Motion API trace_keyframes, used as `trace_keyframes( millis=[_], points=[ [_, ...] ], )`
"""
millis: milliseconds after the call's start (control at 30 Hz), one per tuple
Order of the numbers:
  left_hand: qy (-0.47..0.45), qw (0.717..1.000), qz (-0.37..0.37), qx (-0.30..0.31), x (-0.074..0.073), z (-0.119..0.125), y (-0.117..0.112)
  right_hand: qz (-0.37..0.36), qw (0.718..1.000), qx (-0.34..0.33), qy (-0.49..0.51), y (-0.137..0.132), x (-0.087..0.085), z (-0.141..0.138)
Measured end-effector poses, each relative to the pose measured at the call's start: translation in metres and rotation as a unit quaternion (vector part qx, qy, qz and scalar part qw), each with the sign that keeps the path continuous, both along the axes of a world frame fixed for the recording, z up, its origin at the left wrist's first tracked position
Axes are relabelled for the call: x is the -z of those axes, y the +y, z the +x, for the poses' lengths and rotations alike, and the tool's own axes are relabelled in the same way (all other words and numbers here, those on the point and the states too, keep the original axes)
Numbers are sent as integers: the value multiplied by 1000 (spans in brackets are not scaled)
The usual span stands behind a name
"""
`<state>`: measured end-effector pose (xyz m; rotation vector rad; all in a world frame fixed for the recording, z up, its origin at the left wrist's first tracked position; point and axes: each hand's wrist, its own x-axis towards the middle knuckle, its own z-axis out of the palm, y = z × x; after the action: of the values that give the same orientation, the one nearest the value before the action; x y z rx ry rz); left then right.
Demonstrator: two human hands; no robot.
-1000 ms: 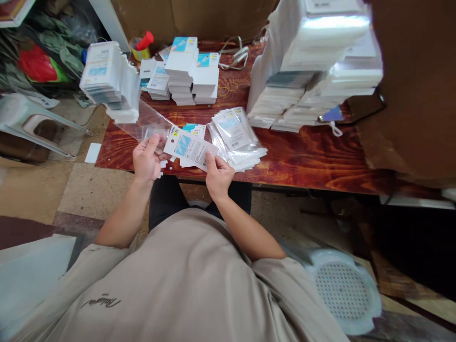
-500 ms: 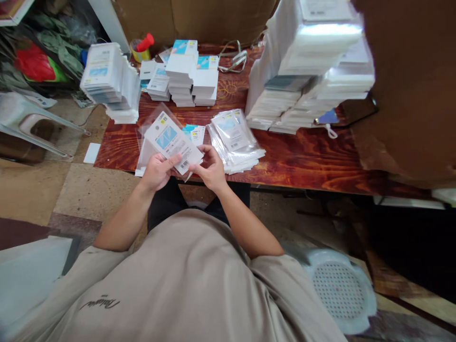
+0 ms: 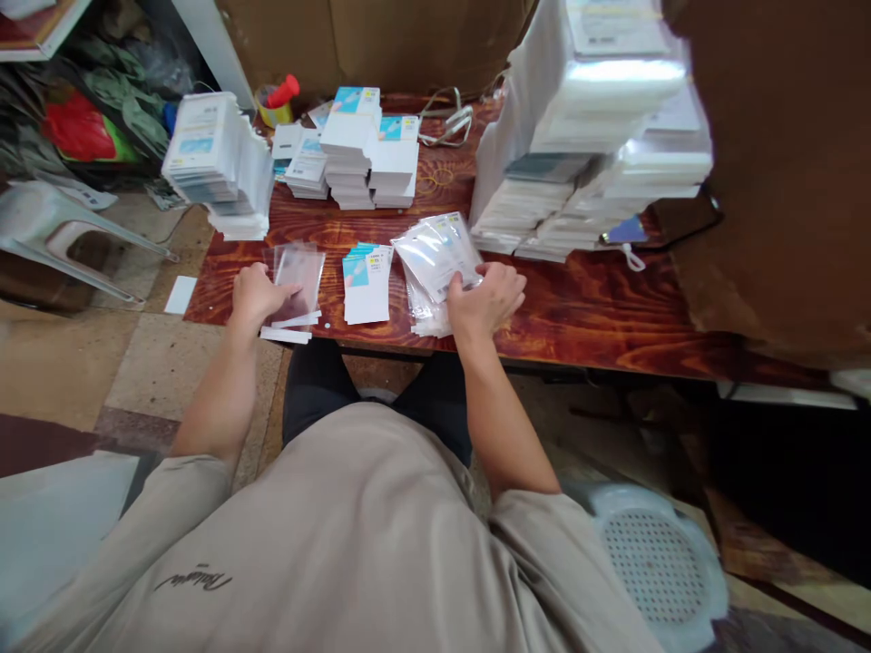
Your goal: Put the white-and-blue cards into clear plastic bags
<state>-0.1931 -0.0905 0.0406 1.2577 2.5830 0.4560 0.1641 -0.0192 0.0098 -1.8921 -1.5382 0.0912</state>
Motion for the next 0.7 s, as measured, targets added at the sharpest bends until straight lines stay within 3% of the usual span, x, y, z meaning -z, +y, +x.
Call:
trace_keyframes(
  millis=[67,133,233,300,400,567,633,700],
  points=[
    [-26,1000,-7,2,6,-10,5,32,997,-65,-32,-9,1,-12],
    [-50,999,-6,2,10,-18,8,47,971,-229,-50,-21,-1,-28],
    [-46,999,10,16,10,-24,8,5,870,-476,-131,-34,-10,-53],
    [-18,999,40,29,7,-24,5,-39,809,-547,-212,-37,-18,-64],
    [16,994,98,37,5,-20,-4,-82,766,-565,-296,-39,-31,-71],
    [-15,974,228,1,15,-12,-15,-86,760,-559,-319,-37,-35,-70],
    [-124,944,304,-44,19,-7,-15,-74,794,-541,-265,-36,-31,-66],
    [-272,881,376,-87,20,0,-12,-26,858,-493,-143,-38,-28,-62]
  ],
)
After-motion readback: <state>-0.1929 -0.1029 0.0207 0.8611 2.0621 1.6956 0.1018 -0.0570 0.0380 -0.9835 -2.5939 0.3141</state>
